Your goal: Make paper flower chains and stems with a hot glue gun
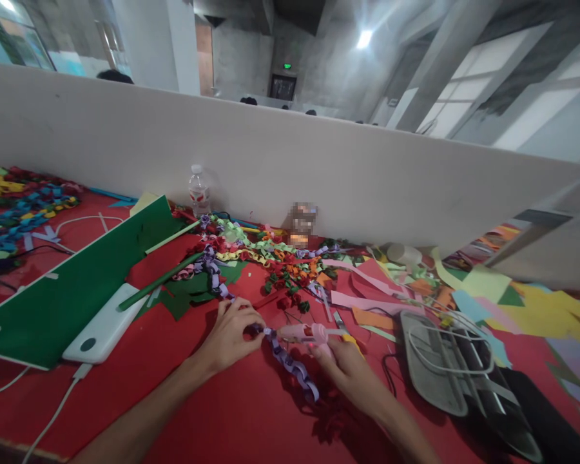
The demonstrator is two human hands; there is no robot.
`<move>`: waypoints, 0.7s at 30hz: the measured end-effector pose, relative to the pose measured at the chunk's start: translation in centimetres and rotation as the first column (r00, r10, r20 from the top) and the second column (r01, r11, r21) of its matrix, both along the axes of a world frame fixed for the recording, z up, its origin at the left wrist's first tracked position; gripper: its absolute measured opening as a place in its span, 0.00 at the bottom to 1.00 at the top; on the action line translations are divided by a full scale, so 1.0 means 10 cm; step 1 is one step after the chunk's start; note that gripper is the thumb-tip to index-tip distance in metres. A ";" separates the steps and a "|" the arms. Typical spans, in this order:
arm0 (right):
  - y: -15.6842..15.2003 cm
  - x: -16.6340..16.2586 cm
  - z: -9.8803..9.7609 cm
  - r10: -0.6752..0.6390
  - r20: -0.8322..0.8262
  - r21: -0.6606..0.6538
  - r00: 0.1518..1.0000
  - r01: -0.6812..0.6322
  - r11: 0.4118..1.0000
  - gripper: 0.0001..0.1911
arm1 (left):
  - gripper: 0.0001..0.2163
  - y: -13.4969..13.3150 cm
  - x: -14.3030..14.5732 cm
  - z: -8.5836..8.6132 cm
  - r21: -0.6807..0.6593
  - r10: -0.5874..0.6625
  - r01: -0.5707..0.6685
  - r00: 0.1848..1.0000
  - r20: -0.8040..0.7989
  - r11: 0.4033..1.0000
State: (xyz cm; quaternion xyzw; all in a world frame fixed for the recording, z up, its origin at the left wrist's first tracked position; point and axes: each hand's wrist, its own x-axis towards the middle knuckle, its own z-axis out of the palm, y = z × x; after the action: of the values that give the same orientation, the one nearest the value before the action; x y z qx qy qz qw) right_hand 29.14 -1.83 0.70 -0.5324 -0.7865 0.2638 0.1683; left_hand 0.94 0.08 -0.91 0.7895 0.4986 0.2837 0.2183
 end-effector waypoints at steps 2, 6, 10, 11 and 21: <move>0.00 0.00 0.03 -0.015 -0.005 0.005 1.000 0.015 1.000 0.25 | 0.04 0.00 -0.01 -0.01 0.003 0.017 -0.017 1.000 0.009 1.000; -0.02 0.05 0.13 -0.051 -0.095 -0.010 0.994 0.050 0.999 0.25 | 0.04 0.01 -0.03 -0.05 0.016 0.030 -0.030 1.000 0.001 0.999; -0.02 0.24 0.21 -0.192 -0.182 -0.001 0.964 0.195 0.981 0.26 | 0.04 0.00 -0.04 -0.09 0.027 0.006 -0.005 0.999 -0.040 1.000; -0.01 0.31 0.21 -0.241 -0.195 0.023 0.951 0.250 0.968 0.27 | 0.04 0.00 -0.05 -0.10 0.035 0.007 -0.005 0.999 -0.049 0.999; 0.37 0.80 -0.06 -0.654 0.076 0.317 0.753 0.603 0.732 0.24 | 0.05 0.06 -0.09 -0.30 0.122 0.087 -0.078 0.994 -0.073 0.990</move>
State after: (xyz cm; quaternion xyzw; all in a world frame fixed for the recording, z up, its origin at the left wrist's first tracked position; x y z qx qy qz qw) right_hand 37.17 1.92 0.13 -0.7608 -0.5995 0.0300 0.2468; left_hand -0.01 0.66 -3.89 0.7903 0.5211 0.2907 0.1396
